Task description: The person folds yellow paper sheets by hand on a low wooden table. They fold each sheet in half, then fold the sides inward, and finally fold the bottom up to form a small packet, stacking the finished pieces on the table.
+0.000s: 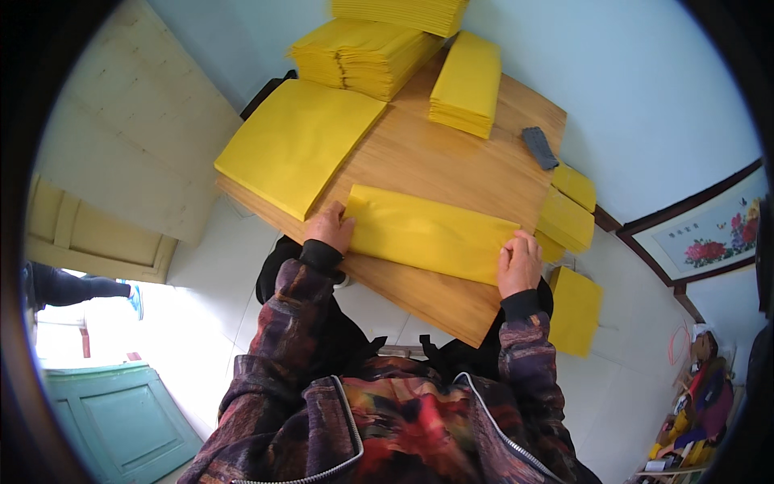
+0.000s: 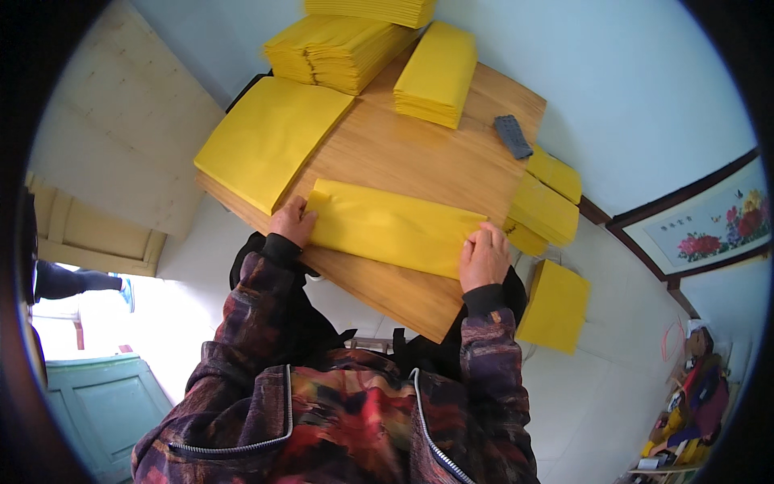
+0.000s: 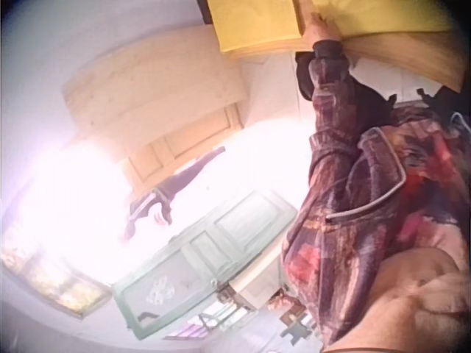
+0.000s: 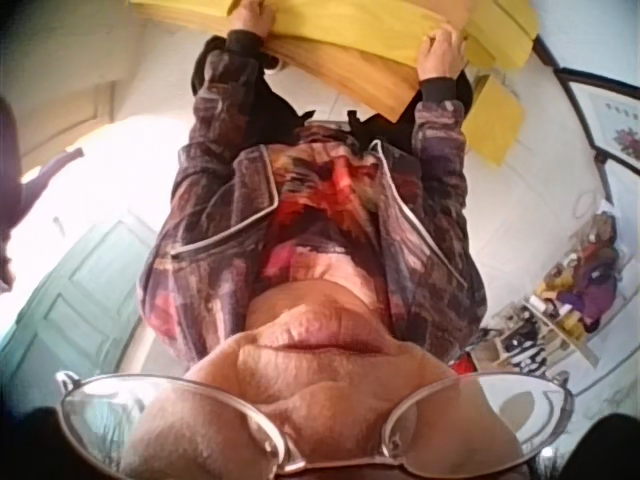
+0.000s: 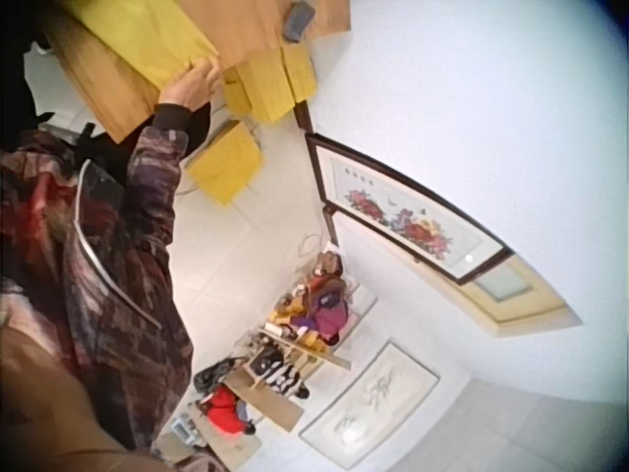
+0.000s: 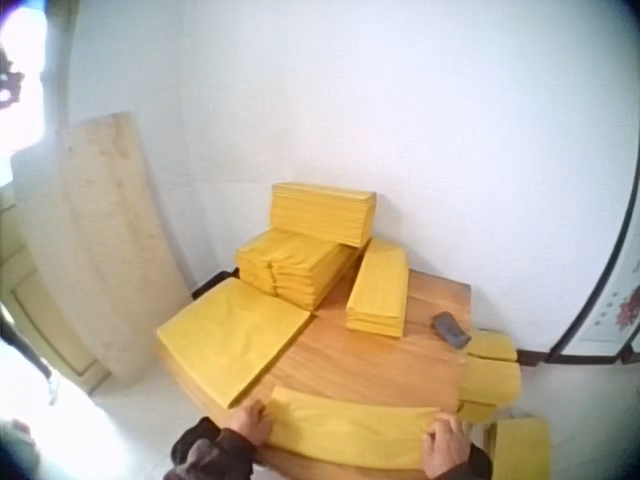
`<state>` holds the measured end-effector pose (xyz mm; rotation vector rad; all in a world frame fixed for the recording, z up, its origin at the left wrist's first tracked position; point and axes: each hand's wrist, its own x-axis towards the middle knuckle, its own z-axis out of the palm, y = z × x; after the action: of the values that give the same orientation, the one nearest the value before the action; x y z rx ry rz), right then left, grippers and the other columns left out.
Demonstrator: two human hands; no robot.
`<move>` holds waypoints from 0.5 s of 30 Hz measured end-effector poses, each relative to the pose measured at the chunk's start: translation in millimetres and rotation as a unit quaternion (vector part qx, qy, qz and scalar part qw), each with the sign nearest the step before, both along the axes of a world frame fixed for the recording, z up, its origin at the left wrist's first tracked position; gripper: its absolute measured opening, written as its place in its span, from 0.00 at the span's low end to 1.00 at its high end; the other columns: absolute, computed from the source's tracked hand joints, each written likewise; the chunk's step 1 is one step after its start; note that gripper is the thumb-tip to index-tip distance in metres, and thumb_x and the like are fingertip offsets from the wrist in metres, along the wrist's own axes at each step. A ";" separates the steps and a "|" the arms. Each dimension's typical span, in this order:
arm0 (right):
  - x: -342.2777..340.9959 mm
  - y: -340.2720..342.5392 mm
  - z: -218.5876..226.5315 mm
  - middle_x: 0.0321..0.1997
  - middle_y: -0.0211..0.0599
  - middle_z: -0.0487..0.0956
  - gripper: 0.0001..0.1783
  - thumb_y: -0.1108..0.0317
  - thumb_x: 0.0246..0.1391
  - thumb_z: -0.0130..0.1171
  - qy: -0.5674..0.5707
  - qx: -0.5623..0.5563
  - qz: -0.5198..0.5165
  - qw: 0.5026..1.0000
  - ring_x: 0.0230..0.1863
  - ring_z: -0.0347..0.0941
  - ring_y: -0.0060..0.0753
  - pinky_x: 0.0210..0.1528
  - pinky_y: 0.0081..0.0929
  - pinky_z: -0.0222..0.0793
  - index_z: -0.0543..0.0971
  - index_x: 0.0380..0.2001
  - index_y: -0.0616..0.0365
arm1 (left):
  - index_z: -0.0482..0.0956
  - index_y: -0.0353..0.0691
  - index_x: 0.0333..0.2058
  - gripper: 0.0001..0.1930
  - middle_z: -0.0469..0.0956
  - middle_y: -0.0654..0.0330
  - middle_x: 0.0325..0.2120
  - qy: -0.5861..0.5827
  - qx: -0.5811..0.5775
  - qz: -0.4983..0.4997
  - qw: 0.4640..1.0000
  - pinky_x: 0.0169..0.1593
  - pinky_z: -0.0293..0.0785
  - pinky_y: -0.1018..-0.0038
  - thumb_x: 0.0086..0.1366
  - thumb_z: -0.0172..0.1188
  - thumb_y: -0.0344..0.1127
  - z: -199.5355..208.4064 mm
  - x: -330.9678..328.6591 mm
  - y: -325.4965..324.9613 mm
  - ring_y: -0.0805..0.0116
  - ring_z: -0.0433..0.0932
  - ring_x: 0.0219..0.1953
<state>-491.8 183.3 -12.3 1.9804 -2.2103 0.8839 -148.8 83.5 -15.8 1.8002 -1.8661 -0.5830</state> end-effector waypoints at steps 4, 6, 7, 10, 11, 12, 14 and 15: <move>-11.7 -4.5 -15.7 0.46 0.48 0.74 0.07 0.74 0.44 0.58 0.027 -0.027 0.030 0.999 0.49 0.68 0.54 0.52 0.44 0.63 0.71 0.28 0.57 | 0.71 0.40 0.40 0.12 0.78 0.46 0.28 0.050 0.004 0.045 0.998 0.34 0.74 0.57 0.60 0.57 0.37 -26.1 -3.3 3.3 0.46 0.78 0.32; -14.2 -6.4 -19.4 0.48 0.51 0.73 0.07 0.77 0.45 0.56 0.038 -0.039 0.056 0.997 0.50 0.68 0.56 0.52 0.46 0.63 0.71 0.29 0.58 | 0.70 0.42 0.41 0.10 0.76 0.51 0.25 0.015 -0.017 0.054 0.998 0.32 0.74 0.59 0.61 0.55 0.35 -29.8 -8.1 6.0 0.51 0.78 0.29; -13.3 -6.6 -20.7 0.48 0.52 0.73 0.07 0.77 0.46 0.56 0.010 -0.039 0.050 0.998 0.50 0.67 0.56 0.53 0.46 0.63 0.71 0.30 0.58 | 0.69 0.44 0.42 0.11 0.76 0.50 0.24 0.004 0.007 0.060 0.998 0.32 0.74 0.58 0.61 0.55 0.35 -29.1 -8.7 9.9 0.50 0.78 0.28; -14.5 -6.5 -17.4 0.50 0.53 0.70 0.05 0.76 0.49 0.54 0.010 -0.010 0.042 0.999 0.51 0.65 0.57 0.51 0.46 0.61 0.68 0.29 0.62 | 0.67 0.46 0.42 0.11 0.77 0.48 0.22 0.056 -0.050 0.081 0.994 0.32 0.73 0.55 0.62 0.54 0.38 -17.1 -12.5 14.8 0.44 0.77 0.27; -13.6 -5.0 -16.8 0.50 0.53 0.70 0.05 0.75 0.49 0.54 -0.011 0.008 0.019 1.000 0.51 0.65 0.57 0.51 0.46 0.61 0.68 0.29 0.62 | 0.69 0.44 0.41 0.12 0.76 0.47 0.29 0.085 -0.047 0.070 0.993 0.34 0.72 0.57 0.59 0.56 0.33 -10.6 -12.4 15.4 0.43 0.76 0.31; -12.8 -7.4 -16.2 0.50 0.52 0.71 0.05 0.75 0.49 0.54 0.000 0.000 0.031 1.000 0.51 0.66 0.57 0.51 0.46 0.62 0.69 0.29 0.62 | 0.69 0.43 0.41 0.13 0.75 0.49 0.33 0.076 -0.126 0.066 0.987 0.36 0.71 0.58 0.57 0.57 0.31 -3.7 -10.9 16.3 0.45 0.75 0.35; -12.6 -5.8 -15.2 0.48 0.52 0.72 0.05 0.76 0.48 0.54 0.021 -0.015 0.042 0.999 0.49 0.67 0.56 0.51 0.45 0.63 0.69 0.29 0.61 | 0.71 0.42 0.41 0.15 0.73 0.52 0.39 0.023 -0.235 0.044 0.971 0.41 0.69 0.60 0.53 0.58 0.28 9.8 -20.1 22.7 0.50 0.72 0.42; -11.5 -7.1 -15.8 0.48 0.51 0.72 0.05 0.76 0.48 0.54 0.029 -0.023 0.034 0.999 0.49 0.68 0.56 0.51 0.45 0.63 0.70 0.29 0.61 | 0.72 0.42 0.41 0.17 0.71 0.54 0.41 -0.016 -0.284 0.030 0.958 0.44 0.68 0.60 0.51 0.59 0.27 15.5 -30.3 27.5 0.52 0.70 0.45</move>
<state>-503.3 176.1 -28.1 2.0438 -2.0851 0.8642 -179.1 111.0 -0.3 1.4739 -1.7566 0.0170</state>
